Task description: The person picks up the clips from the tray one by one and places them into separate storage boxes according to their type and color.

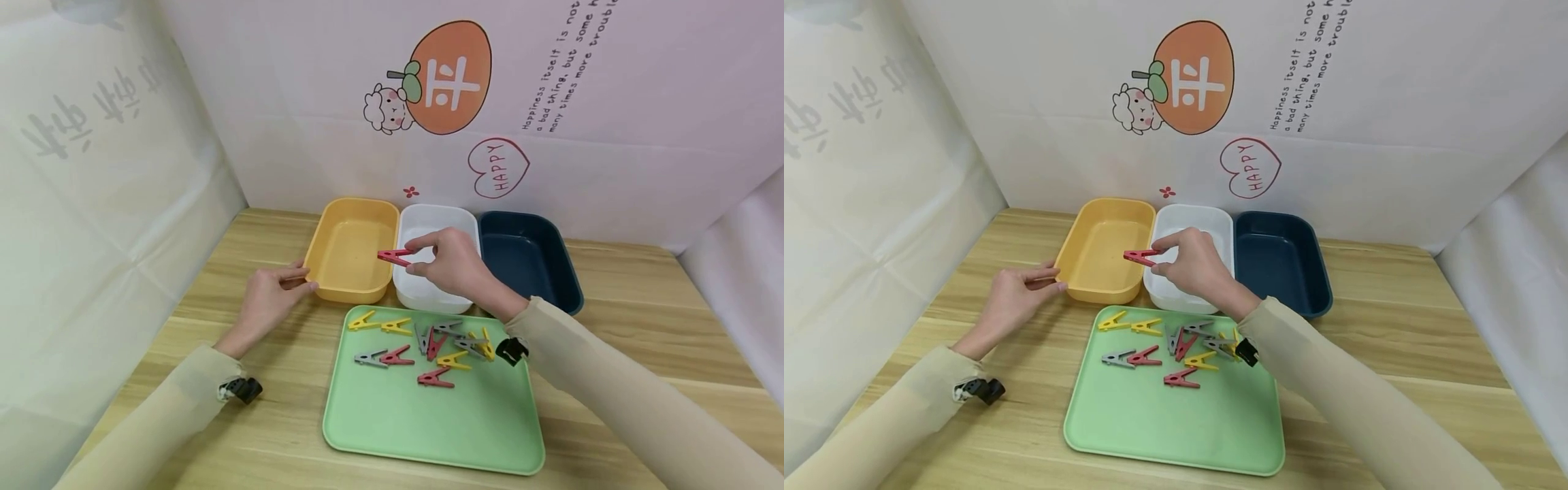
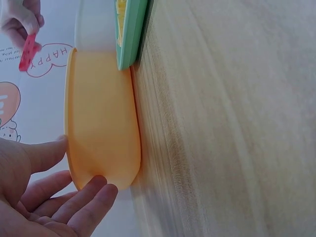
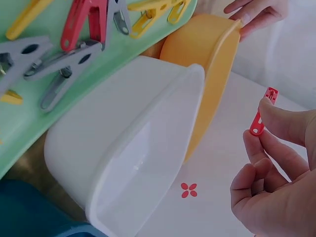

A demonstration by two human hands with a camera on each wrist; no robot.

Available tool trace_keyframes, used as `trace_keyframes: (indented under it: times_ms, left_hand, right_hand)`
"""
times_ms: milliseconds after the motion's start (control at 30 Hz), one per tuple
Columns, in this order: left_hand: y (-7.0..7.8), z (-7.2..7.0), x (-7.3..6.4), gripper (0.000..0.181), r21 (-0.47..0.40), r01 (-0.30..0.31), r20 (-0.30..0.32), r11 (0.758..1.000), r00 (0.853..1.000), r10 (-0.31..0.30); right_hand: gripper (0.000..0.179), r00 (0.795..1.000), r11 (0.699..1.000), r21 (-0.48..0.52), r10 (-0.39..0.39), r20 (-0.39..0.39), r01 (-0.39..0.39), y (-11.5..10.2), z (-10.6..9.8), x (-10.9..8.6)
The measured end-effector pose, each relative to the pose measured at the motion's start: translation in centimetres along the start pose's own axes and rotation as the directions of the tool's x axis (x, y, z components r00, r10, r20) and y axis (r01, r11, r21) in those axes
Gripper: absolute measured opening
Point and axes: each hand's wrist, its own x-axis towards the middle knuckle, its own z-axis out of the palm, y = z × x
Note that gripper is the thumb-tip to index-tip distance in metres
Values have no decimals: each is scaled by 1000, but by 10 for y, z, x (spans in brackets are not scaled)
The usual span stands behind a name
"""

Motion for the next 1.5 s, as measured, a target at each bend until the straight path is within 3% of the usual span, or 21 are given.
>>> trace_keyframes:
  times_ms: [567, 1333, 1500]
  left_hand:
    - [0, -1, 0, 37, -36, 40, 11, 999, 999, -39]
    - [1, -2, 1, 37, -36, 66, 13, 997, 998, -65]
    - [2, -1, 1, 37, -38, 69, 17, 997, 998, -68]
  right_hand:
    - [34, 998, 999, 40, 10, 59, -13, -9, 24, 39]
    - [32, 996, 1000, 20, 3, 92, -5, -19, 44, 77]
    - [33, 994, 999, -6, 33, 105, -32, -18, 51, 86]
